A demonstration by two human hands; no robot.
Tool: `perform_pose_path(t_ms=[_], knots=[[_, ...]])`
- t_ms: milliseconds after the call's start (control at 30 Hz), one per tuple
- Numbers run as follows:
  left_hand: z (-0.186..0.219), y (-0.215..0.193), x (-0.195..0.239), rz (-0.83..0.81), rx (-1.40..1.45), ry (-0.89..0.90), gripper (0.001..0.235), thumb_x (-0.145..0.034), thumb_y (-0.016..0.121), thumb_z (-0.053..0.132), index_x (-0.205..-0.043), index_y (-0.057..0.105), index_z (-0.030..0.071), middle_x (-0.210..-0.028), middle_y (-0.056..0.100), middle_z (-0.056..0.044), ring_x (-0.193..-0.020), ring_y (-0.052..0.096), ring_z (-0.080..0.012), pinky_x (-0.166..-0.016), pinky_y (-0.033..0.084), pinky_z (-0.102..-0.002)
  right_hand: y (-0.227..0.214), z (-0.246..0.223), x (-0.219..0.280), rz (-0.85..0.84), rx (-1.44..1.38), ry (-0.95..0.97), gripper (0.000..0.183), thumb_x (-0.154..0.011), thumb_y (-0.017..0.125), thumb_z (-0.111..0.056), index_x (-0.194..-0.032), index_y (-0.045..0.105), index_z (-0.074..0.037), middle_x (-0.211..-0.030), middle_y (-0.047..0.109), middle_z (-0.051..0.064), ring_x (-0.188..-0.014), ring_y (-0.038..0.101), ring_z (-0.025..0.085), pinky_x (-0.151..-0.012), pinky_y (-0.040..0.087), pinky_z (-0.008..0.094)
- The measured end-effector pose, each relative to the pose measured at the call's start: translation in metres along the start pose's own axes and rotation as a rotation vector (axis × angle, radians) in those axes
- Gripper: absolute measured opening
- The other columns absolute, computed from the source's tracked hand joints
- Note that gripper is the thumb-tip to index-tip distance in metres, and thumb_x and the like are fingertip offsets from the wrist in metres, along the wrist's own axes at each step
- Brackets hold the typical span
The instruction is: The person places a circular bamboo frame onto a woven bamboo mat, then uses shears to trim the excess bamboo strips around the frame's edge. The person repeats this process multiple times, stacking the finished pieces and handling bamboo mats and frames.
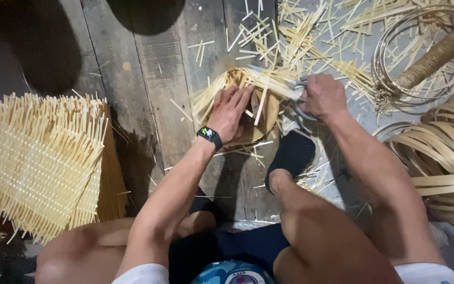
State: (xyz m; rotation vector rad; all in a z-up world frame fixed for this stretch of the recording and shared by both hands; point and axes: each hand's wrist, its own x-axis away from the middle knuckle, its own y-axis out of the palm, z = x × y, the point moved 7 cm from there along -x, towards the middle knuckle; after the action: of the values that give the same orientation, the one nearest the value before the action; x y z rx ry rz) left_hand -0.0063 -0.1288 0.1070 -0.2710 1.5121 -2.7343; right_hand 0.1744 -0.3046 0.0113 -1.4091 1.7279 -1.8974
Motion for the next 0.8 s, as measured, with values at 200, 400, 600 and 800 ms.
perform_pose_path(t_ms=[200,400,600,800], knots=[[-0.009,0.009,0.024,0.498,0.267,-0.802,0.143,-0.055,0.099,0.049,-0.151,0.014,-0.013,-0.153,0.020,-0.039,-0.141,0.024,-0.0515,-0.116,0.020,-0.057,-0.022,0.007,0.014,0.330,0.070,-0.135,0.038,-0.085,0.075,-0.033,-0.108,0.068,-0.003,-0.104,0.066,0.016,-0.097,0.063,0.032,-0.082,0.053,0.047],[-0.006,0.032,0.010,0.335,0.189,-0.569,0.127,-0.063,0.092,0.036,-0.155,0.018,-0.011,-0.154,0.033,-0.035,-0.140,0.036,-0.0511,-0.120,0.032,-0.056,-0.026,-0.017,-0.003,0.367,0.155,-0.115,0.040,-0.075,0.074,-0.029,-0.104,0.066,-0.002,-0.106,0.065,0.016,-0.104,0.063,0.032,-0.087,0.052,0.044],[-0.016,0.019,0.012,0.205,0.153,-0.434,0.126,-0.055,0.093,0.031,-0.155,0.024,-0.003,-0.155,0.037,-0.029,-0.140,0.040,-0.0467,-0.115,0.034,-0.056,-0.015,0.009,0.002,0.211,-0.039,-0.105,0.026,-0.096,0.067,-0.025,-0.112,0.065,-0.005,-0.112,0.066,0.016,-0.112,0.060,0.035,-0.092,0.048,0.049],[-0.012,0.017,0.005,0.143,0.204,-0.303,0.125,-0.056,0.089,0.032,-0.157,0.024,-0.002,-0.157,0.036,-0.029,-0.144,0.038,-0.0443,-0.120,0.033,-0.056,-0.015,-0.011,-0.002,0.441,0.046,-0.197,0.029,-0.090,0.068,-0.025,-0.107,0.066,-0.001,-0.100,0.066,0.017,-0.099,0.064,0.034,-0.086,0.053,0.047]])
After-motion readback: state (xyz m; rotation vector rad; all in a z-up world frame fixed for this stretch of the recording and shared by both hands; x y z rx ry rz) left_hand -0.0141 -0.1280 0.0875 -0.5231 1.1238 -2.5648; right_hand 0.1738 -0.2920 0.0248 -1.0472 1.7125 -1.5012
